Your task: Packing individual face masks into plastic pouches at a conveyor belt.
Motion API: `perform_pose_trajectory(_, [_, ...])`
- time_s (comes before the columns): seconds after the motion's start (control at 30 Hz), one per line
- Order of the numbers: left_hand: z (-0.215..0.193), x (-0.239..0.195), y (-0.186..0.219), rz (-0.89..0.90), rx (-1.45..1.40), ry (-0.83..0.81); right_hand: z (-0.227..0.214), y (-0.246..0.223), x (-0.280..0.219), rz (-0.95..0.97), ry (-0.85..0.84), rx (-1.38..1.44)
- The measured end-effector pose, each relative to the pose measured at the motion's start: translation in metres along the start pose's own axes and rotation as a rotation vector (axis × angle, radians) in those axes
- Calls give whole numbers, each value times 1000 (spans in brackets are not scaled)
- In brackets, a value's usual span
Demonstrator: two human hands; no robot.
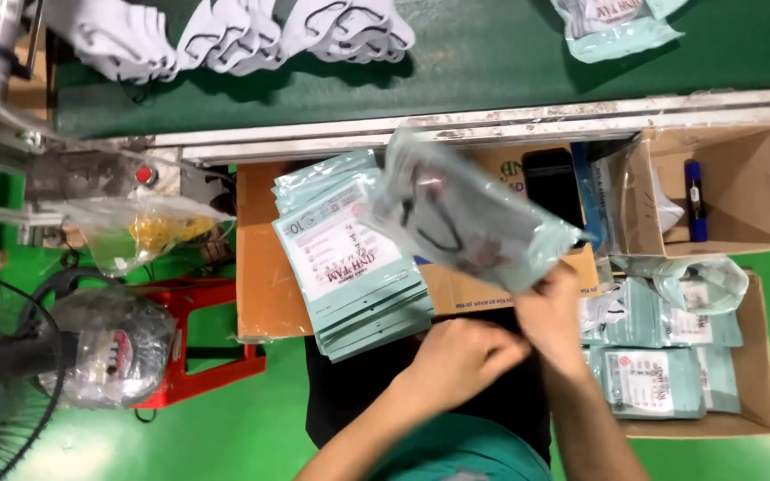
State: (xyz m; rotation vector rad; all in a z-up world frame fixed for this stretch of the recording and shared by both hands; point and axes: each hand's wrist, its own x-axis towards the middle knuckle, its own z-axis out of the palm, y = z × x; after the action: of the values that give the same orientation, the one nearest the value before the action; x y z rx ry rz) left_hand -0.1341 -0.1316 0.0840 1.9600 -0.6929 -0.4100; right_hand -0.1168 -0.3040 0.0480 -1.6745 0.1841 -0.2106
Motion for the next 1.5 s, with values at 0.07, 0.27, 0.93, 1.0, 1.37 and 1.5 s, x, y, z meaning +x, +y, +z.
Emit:
perform_pose_trajectory(0.07, [-45, 0, 51, 158, 1, 277, -13, -41, -3, -53, -2, -106])
perform_pose_trajectory(0.27, [-110, -16, 90, 373, 279, 698, -46, -56, -36, -340, -61, -653])
perform_pose_trajectory(0.93, [-92, -48, 41, 287, -190, 843, -29, -33, -14, -407, -14, 245])
perform_pose_trajectory(1.0, [-96, -49, 46, 173, -173, 837, -13, -53, -19, -355, -81, 315])
perform_pose_trajectory(1.37, [-94, -40, 46, 204, -261, 715, 0, -79, -8, -205, -195, 619])
perform_pose_trajectory(1.5, [-98, -34, 52, 249, -278, 690, 1, -63, -12, -168, -301, 576])
